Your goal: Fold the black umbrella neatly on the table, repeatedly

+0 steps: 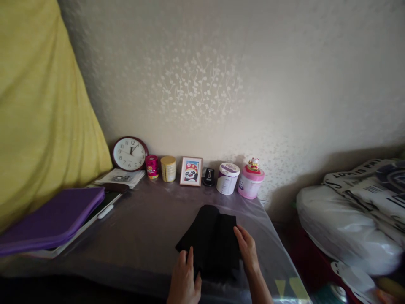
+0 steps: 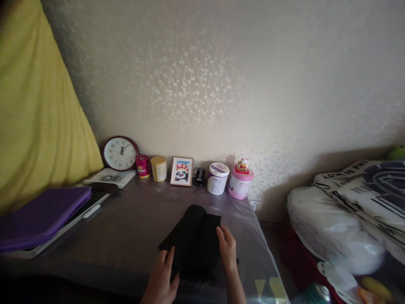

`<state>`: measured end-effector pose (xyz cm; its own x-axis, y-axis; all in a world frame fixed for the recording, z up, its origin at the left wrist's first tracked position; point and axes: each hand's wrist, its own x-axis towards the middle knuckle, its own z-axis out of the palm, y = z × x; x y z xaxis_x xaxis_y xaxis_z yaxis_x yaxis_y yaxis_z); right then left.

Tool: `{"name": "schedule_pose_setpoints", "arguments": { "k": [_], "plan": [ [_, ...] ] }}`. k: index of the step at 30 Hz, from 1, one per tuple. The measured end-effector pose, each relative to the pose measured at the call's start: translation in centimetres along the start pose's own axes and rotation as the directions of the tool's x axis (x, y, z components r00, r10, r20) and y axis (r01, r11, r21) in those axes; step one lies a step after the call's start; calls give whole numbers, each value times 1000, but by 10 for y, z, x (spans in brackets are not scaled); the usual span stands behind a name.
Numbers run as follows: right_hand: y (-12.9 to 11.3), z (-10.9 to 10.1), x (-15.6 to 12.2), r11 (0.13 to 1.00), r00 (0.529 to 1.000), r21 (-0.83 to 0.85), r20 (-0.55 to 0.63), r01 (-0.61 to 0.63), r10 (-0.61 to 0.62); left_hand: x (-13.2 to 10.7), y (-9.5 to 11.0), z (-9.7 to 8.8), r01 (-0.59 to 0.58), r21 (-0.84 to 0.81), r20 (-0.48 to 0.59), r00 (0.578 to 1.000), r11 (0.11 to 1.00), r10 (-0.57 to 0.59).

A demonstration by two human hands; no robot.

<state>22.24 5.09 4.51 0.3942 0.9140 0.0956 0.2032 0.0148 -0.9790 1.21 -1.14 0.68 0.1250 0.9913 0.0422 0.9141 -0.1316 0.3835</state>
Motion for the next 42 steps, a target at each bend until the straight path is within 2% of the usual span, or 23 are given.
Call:
{"name": "schedule_pose_setpoints", "arguments": {
  "k": [7, 13, 16, 20, 26, 30, 33, 36, 38, 40, 42],
  "plan": [
    [-32, 43, 12, 995, 994, 42, 52, 92, -95, -1, 5, -8, 24, 32, 43, 999, 999, -25],
    [-33, 83, 18, 991, 983, 0, 121, 136, -135, 0, 0, -1, 5, -27, 19, 1000, 1000, -5],
    [-31, 100, 20, 984, 980, -82, 138, 157, -145, 0, 0, 0, 6, -45, -2, 1000, 999, -6],
    [-30, 115, 19, 939, 973, -284, 177, 192, -145, -1, 1, 0, 23, -16, 21, 1000, 1000, -23],
    [-29, 122, 15, 769, 946, -574, 301, 281, -121, 0, -2, 8, 11, 9, 12, 1000, 1000, -12],
    [-29, 123, 16, 694, 933, -647, 345, 317, -105, -2, -15, 23, -44, 28, -62, 997, 999, 45],
    [-32, 122, 15, 692, 925, -641, 367, 332, -103, -6, -25, 28, -109, 34, -149, 982, 993, 113],
    [-34, 121, 12, 718, 912, -603, 396, 348, -110, -9, -25, 17, -136, 29, -271, 953, 990, 139],
    [-36, 120, 10, 721, 906, -588, 403, 365, -130, -8, -18, 5, -177, 39, -311, 933, 983, 180],
    [-37, 120, 8, 718, 902, -580, 403, 383, -156, -4, -8, -5, -269, 55, -275, 922, 962, 274],
    [-38, 119, 7, 727, 890, -556, 422, 404, -172, 0, 0, -10, -311, 66, -213, 924, 948, 318]
  ]
}}
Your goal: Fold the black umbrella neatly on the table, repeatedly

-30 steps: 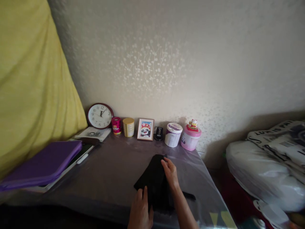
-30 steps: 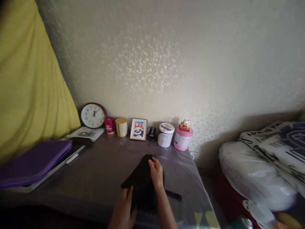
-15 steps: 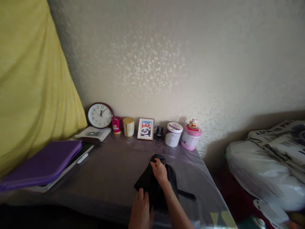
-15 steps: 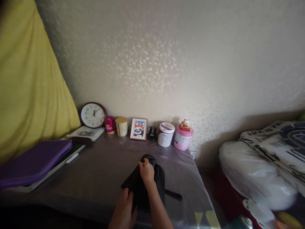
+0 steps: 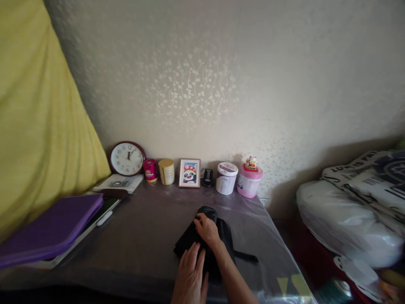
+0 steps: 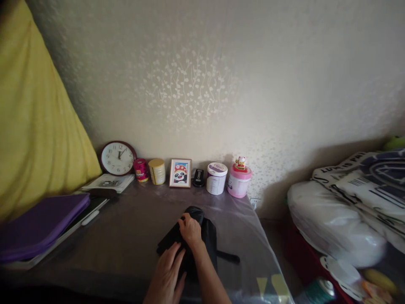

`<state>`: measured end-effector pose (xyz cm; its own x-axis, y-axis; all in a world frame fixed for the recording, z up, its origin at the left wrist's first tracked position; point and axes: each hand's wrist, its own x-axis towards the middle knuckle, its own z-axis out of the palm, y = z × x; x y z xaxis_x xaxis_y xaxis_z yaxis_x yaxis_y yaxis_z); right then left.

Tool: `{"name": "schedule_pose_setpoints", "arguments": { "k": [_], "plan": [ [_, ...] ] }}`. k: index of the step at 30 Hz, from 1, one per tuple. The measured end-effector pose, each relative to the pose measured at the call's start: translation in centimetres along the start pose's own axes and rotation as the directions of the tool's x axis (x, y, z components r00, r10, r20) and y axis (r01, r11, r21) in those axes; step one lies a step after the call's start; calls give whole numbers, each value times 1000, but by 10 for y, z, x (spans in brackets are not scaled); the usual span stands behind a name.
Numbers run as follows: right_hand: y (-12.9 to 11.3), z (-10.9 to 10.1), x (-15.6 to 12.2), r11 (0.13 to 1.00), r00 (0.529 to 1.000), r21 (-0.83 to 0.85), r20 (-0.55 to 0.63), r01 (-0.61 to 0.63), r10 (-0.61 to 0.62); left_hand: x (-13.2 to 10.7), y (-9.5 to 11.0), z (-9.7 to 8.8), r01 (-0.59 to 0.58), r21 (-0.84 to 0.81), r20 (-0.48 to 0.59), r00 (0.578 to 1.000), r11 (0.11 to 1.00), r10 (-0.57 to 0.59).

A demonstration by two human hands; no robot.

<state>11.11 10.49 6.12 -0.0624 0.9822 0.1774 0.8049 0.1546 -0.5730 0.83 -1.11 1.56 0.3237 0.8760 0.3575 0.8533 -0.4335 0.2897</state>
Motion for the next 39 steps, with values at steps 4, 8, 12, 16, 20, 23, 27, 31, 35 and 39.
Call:
{"name": "schedule_pose_setpoints", "arguments": {
  "k": [4, 8, 12, 16, 20, 23, 27, 31, 35, 39],
  "plan": [
    [1, -4, -9, 984, 989, 98, 13, 149, -151, 4, -1, 9, 27, -1, 135, 990, 1000, -26],
    [6, -8, -32, 918, 931, 153, -65, 366, -360, 2, -7, 21, 38, 11, 188, 981, 999, -39],
    [18, -8, -49, 861, 872, 150, -149, 486, -466, 2, -10, 31, 33, 52, 194, 980, 998, -42],
    [34, -4, -35, 872, 868, 67, -161, 485, -470, 2, -11, 44, 19, 144, 123, 992, 989, -36],
    [49, -1, -5, 908, 900, -30, -126, 418, -418, 2, -9, 53, 82, 237, 25, 996, 968, -90],
    [60, 2, 19, 918, 911, -85, -111, 388, -396, 5, -4, 51, 119, 240, 86, 986, 963, -143],
    [72, 3, 45, 941, 941, -151, -109, 302, -320, 11, 3, 39, 224, 205, 246, 931, 953, -271],
    [73, -6, 45, 962, 945, -201, -234, 185, -231, 18, 6, 28, 278, 235, 324, 881, 931, -345],
    [64, -12, 7, 919, 878, -106, -269, 381, -395, 22, 4, 23, 268, 244, 351, 871, 932, -343],
    [61, -4, -19, 911, 888, -113, -202, 397, -413, 25, 1, 18, 283, 230, 367, 861, 931, -352]
  ]
}}
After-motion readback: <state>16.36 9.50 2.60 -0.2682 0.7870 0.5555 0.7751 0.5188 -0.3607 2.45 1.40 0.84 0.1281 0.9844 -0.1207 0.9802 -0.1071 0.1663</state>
